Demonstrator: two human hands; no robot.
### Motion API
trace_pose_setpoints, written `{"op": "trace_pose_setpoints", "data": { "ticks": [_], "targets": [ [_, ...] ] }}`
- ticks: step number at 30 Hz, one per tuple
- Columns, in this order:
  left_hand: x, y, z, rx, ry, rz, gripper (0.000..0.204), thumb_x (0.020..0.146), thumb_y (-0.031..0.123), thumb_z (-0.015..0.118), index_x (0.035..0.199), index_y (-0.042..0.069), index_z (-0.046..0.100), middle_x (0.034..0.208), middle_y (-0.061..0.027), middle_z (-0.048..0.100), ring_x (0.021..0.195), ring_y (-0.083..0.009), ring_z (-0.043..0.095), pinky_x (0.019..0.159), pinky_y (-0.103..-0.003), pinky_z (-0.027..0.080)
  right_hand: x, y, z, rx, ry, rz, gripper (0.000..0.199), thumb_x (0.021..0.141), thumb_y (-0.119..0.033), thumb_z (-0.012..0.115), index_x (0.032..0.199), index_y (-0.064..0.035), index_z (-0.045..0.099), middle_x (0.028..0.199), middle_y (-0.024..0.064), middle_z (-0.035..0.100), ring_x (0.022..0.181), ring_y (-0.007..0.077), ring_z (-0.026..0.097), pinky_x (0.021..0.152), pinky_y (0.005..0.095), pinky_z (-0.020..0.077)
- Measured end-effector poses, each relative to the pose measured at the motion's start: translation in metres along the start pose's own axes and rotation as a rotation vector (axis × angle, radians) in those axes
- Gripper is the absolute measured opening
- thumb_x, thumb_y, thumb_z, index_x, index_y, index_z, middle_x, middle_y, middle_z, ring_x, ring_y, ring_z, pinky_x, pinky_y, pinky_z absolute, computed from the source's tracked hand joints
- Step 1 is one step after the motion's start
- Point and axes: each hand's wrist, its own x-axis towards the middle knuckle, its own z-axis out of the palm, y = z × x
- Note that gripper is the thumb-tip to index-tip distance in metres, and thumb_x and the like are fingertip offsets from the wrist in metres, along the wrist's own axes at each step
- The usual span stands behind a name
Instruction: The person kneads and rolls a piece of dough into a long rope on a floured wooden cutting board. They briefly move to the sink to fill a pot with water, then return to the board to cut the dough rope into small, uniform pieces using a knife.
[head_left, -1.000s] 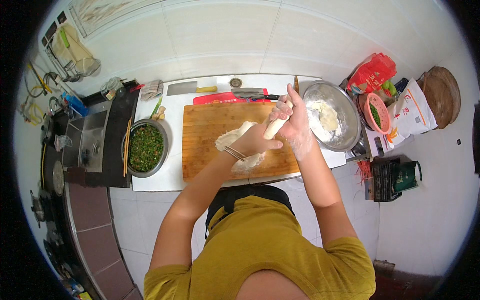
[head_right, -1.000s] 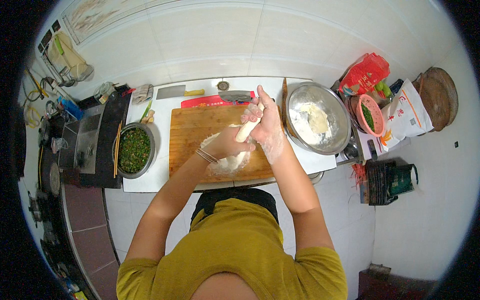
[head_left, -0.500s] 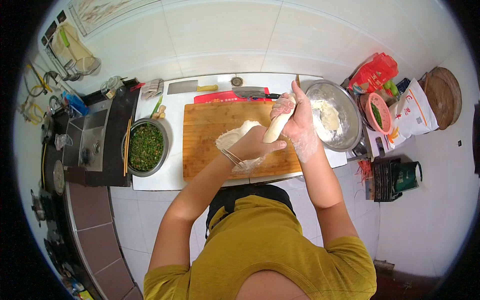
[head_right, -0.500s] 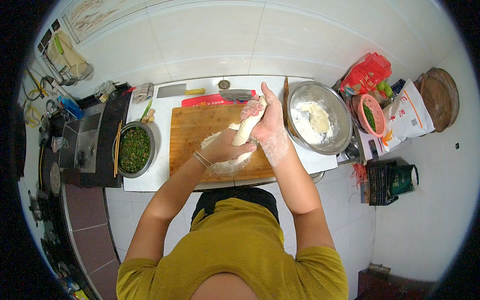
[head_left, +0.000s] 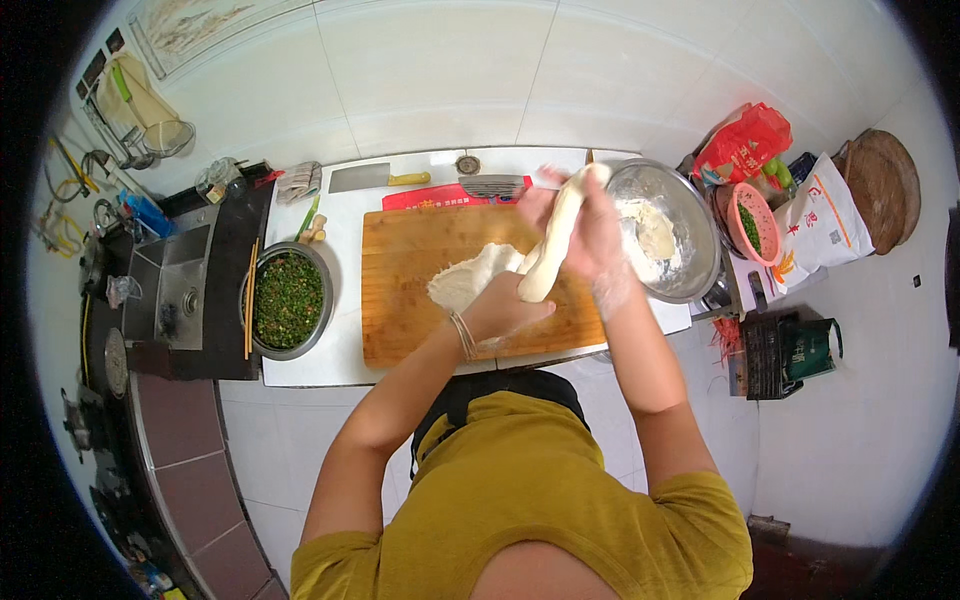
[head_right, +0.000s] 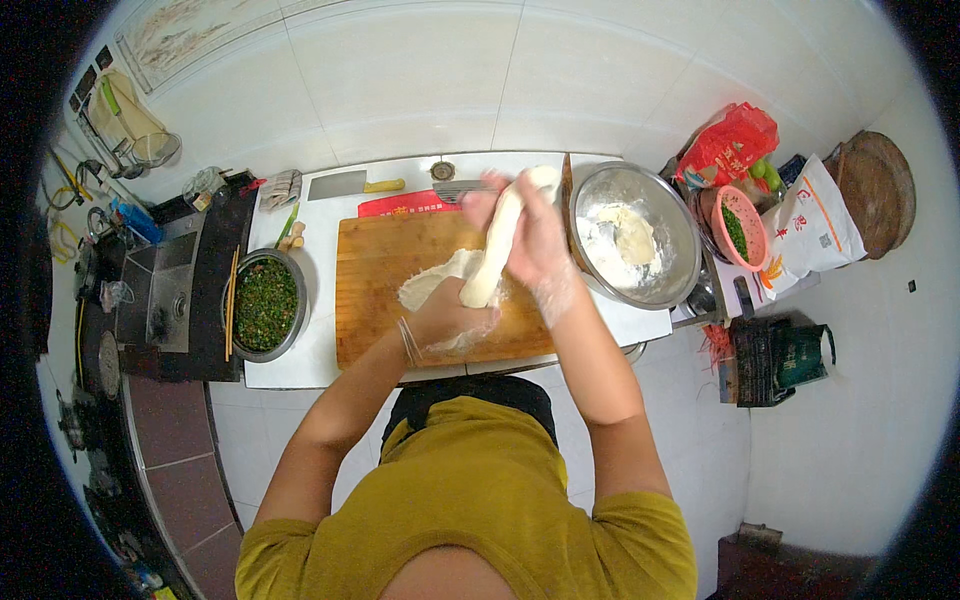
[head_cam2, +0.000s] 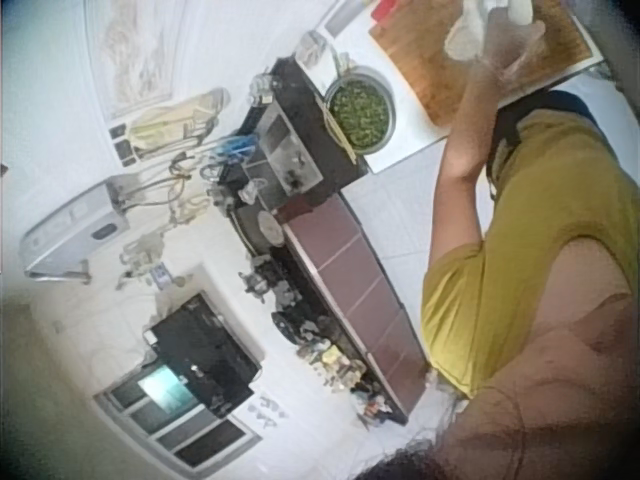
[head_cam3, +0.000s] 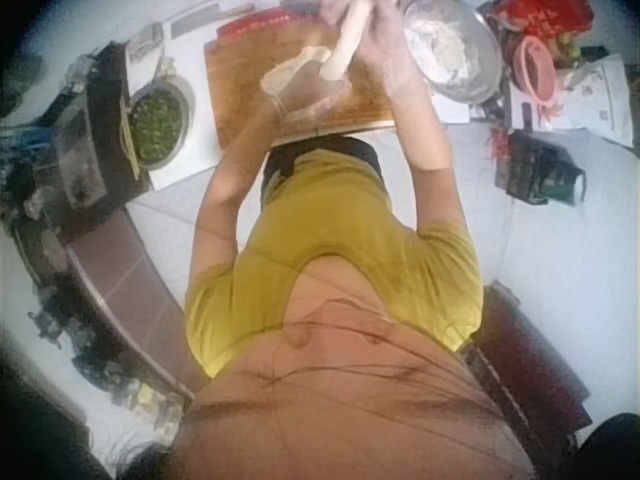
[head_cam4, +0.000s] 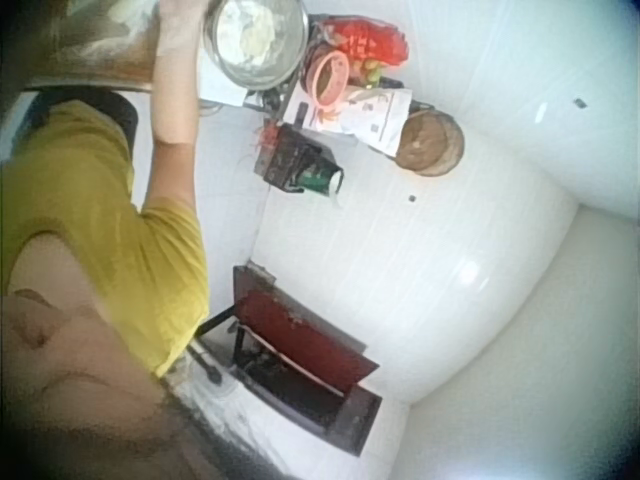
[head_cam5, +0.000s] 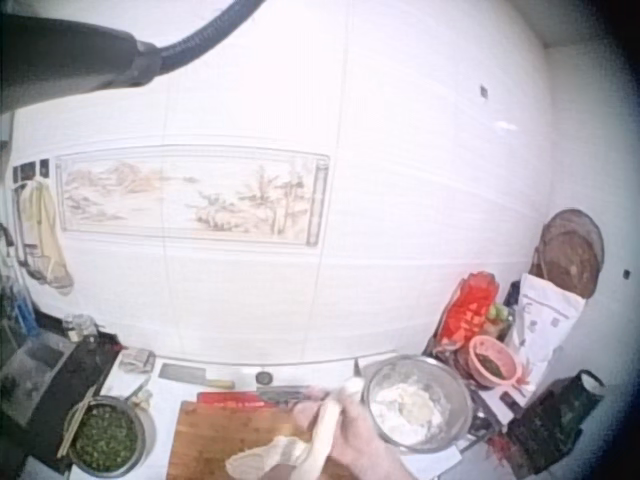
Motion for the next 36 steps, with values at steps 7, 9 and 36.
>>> {"op": "trace_pose_setpoints", "data": {
  "ticks": [7, 9, 36],
  "targets": [
    [0.003, 0.006, -0.025, -0.203, -0.304, -0.074, 0.021, 0.074, 0.015, 0.072, 0.08, 0.008, 0.054, 0.068, 0.0023, 0.054, 0.064, -0.008, 0.051, 0.058, -0.024, 0.042, 0.004, 0.0, 0.017, 0.327, 0.141, 0.184, 0.046, 0.09, -0.045, 0.052, 0.058, -0.0113, 0.05, 0.041, -0.006, 0.032, 0.035, 0.0083, 0.031, 0.04, 0.0223, 0.0312],
    [0.001, -0.009, -0.024, -0.136, -0.275, 0.012, 0.02, 0.074, 0.015, 0.072, 0.08, 0.008, 0.054, 0.068, 0.002, 0.054, 0.063, -0.0076, 0.051, 0.057, -0.025, 0.041, 0.0, -0.008, 0.029, 0.252, 0.168, 0.117, 0.049, 0.09, -0.046, 0.051, 0.054, -0.0122, 0.049, 0.038, -0.0064, 0.029, 0.034, 0.0099, 0.031, 0.041, 0.0229, 0.0322],
    [-0.01, 0.027, -0.014, -0.095, -0.257, 0.041, 0.023, 0.072, 0.015, 0.074, 0.082, 0.007, 0.054, 0.074, 0.0002, 0.055, 0.066, -0.0088, 0.052, 0.059, -0.024, 0.042, -0.017, -0.01, 0.047, 0.095, 0.057, 0.07, 0.048, 0.093, -0.044, 0.046, 0.055, -0.0147, 0.046, 0.037, -0.0025, 0.03, 0.033, 0.0116, 0.028, 0.039, 0.0238, 0.0319]
  ]
}}
